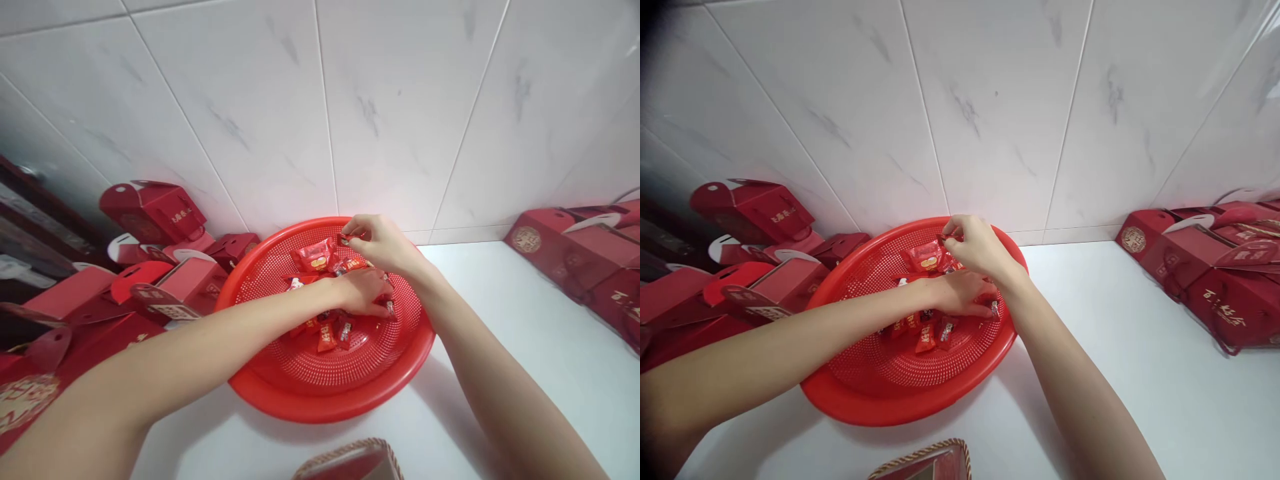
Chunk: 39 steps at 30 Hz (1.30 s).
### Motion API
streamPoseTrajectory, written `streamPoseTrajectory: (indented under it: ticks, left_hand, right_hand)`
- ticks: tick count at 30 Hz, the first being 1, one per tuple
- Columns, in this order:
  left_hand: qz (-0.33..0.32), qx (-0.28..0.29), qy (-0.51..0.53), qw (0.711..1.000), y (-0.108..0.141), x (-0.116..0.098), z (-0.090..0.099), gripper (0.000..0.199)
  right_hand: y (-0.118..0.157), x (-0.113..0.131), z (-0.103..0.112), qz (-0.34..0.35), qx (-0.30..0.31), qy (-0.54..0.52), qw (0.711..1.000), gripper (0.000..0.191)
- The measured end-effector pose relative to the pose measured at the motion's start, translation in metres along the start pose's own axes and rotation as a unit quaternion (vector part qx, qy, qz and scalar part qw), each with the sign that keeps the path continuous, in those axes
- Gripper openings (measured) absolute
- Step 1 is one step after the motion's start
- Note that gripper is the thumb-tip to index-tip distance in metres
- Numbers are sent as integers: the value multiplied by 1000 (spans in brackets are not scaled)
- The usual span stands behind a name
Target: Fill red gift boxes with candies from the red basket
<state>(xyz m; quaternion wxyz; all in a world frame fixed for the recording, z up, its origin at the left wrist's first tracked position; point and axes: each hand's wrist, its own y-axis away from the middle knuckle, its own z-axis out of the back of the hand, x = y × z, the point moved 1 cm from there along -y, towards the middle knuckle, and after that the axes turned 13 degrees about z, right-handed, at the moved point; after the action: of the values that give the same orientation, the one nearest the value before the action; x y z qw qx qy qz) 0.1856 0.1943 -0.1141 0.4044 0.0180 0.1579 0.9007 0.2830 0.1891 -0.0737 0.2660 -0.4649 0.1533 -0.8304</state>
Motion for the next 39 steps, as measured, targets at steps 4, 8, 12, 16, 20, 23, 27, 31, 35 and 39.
streamPoseTrajectory:
  ticks: [4,8,12,16,20,23,27,31,35,39]
  left_hand:
    - [50,97,5,994,7,-1,18,34]
    - [118,160,-2,980,20,3,42,37]
    - [180,216,-15,960,30,12,50,31]
    - [227,277,20,934,32,17,44,28]
    - [178,253,0,951,30,17,42,16]
    - [167,251,-6,954,32,14,43,17]
    - [168,246,-38,954,43,3,42,33]
    - [150,228,-124,954,56,-6,33,36]
    - [145,171,-95,970,59,6,23,18]
    - [134,155,10,979,57,30,23,20]
  right_hand:
    - [0,1,1,-22,13,17,1000,19]
    - [0,3,2,-36,23,20,999,19]
    - [0,3,2,-32,25,25,999,19]
    - [0,2,2,-29,32,31,999,17]
    - [0,2,2,-28,34,35,998,17]
    - [0,2,3,-32,34,38,998,15]
    - [1,1,2,-30,39,36,998,14]
    - [1,-1,2,-32,46,47,997,12]
    - [0,0,2,-30,52,55,997,12]
    - [0,3,1,-36,56,62,996,10]
